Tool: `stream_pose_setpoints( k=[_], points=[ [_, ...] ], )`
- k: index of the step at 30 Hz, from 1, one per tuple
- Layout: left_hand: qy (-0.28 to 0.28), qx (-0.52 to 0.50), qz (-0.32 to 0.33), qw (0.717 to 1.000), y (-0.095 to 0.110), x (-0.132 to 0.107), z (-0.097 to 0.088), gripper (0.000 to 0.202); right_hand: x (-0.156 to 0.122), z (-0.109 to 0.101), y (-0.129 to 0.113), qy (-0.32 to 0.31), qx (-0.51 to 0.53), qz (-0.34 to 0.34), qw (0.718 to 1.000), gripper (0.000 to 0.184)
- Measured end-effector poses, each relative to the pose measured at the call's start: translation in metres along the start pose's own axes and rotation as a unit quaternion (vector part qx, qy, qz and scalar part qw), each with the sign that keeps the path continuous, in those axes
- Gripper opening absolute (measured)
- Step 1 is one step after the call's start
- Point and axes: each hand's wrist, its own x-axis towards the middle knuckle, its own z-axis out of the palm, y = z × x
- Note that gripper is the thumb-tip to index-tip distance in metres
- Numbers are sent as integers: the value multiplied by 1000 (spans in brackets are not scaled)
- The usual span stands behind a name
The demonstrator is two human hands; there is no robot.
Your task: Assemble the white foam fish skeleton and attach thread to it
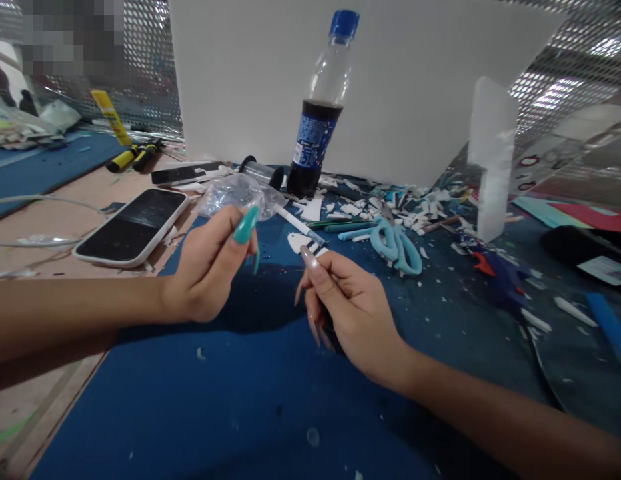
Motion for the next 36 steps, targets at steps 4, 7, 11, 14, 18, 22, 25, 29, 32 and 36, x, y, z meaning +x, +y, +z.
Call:
stream_pose_setpoints(
  k=[4, 7, 11, 14, 18, 22, 25, 29, 32, 36],
  points=[
    [48, 209, 112, 970, -2, 12, 0, 24, 1, 1, 0, 15, 27, 10, 999, 28],
    [-7, 314, 106, 943, 2, 15, 2, 22, 1, 1, 0, 21, 38, 21, 999, 26],
    [-26, 436, 142, 888, 0, 18, 2, 19, 1, -1, 0, 27, 43, 23, 998, 26],
    [-52, 520, 149, 840, -7, 22, 1, 16, 2, -1, 0, 34, 46, 25, 998, 27],
    [-101, 582, 143, 794, -10, 23, 2, 17, 3, 1, -1, 34, 52, 30, 998, 27],
    [-93, 583, 175, 788, -7, 21, 2, 22, 2, 1, -2, 41, 55, 32, 997, 27],
    [-106, 591, 147, 786, -6, 20, 2, 24, 1, 1, -3, 39, 55, 38, 997, 27],
    [-166, 609, 64, 773, -3, 22, 5, 26, 1, 1, -3, 34, 49, 39, 997, 29],
    [-193, 626, 49, 754, 2, 22, 8, 29, 2, 1, -2, 38, 41, 40, 998, 28],
    [-246, 631, 78, 732, 8, 21, 9, 22, 2, 1, -3, 39, 34, 40, 998, 28]
  ],
)
